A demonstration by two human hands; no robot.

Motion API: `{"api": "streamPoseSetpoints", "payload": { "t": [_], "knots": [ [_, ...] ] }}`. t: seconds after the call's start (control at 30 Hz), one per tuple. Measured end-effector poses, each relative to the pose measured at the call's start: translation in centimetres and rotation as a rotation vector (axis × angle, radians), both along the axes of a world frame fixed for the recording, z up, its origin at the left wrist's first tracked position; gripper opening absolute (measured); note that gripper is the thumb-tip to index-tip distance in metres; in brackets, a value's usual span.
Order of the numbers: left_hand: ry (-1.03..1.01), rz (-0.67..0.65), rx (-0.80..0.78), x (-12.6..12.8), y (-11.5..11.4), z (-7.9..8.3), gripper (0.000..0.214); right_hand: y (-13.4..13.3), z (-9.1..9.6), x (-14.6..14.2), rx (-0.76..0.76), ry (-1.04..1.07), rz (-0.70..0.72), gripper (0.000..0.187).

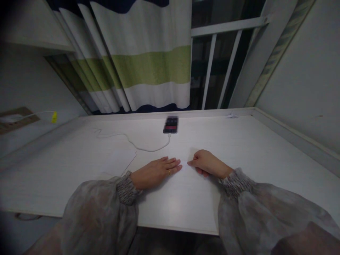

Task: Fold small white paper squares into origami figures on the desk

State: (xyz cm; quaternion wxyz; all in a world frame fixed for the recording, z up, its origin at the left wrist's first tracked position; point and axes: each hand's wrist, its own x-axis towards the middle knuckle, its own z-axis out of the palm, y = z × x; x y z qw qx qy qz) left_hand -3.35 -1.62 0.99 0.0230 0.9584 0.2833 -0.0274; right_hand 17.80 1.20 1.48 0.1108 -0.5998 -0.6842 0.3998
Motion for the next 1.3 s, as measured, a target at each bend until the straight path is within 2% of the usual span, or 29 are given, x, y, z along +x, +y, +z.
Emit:
{"api": "streamPoseSetpoints", "payload": {
  "t": [0.07, 0.1, 0.17, 0.23, 0.3, 0.47, 0.6, 0.8, 1.3],
  "knots": [
    [0.013, 0.013, 0.008, 0.0, 0.0, 0.2, 0.045, -0.3, -0.1, 0.3, 0.236, -0.066, 0.040, 0.015],
    [0.019, 0.019, 0.013, 0.1, 0.0, 0.2, 0.045, -0.5, -0.2, 0.4, 0.410, -0.102, 0.095, 0.021],
    [0.018, 0.025, 0.023, 0.3, 0.0, 0.3, 0.044, -0.8, -0.4, 0.6, 0.708, -0.156, 0.285, 0.028],
    [0.005, 0.031, 0.035, 0.5, -0.1, 0.3, 0.044, -1.1, -0.7, 0.7, 0.873, -0.165, 0.513, 0.029],
    [-0.007, 0.041, 0.049, 0.5, -0.2, 0.4, 0.044, -1.2, -1.1, 0.7, 0.927, -0.177, 0.667, 0.035],
    [-0.006, 0.021, 0.063, 0.1, -0.1, 0.0, 0.043, -1.4, -1.8, 1.1, 0.838, -0.239, 0.750, 0.045],
    [-0.001, 0.002, 0.059, -0.3, 0.0, -0.4, 0.045, -1.6, -1.6, 1.7, 0.753, -0.228, 0.804, 0.047],
    [0.036, -0.008, 0.068, -0.2, -0.2, -0.1, 0.043, -1.1, -1.3, 2.1, 0.685, -0.237, 0.880, 0.053],
    [0.004, 0.049, -0.044, -1.1, -0.3, -0.2, 0.048, -0.5, -1.0, 4.3, 0.628, -0.233, 0.833, 0.044]
  ]
}}
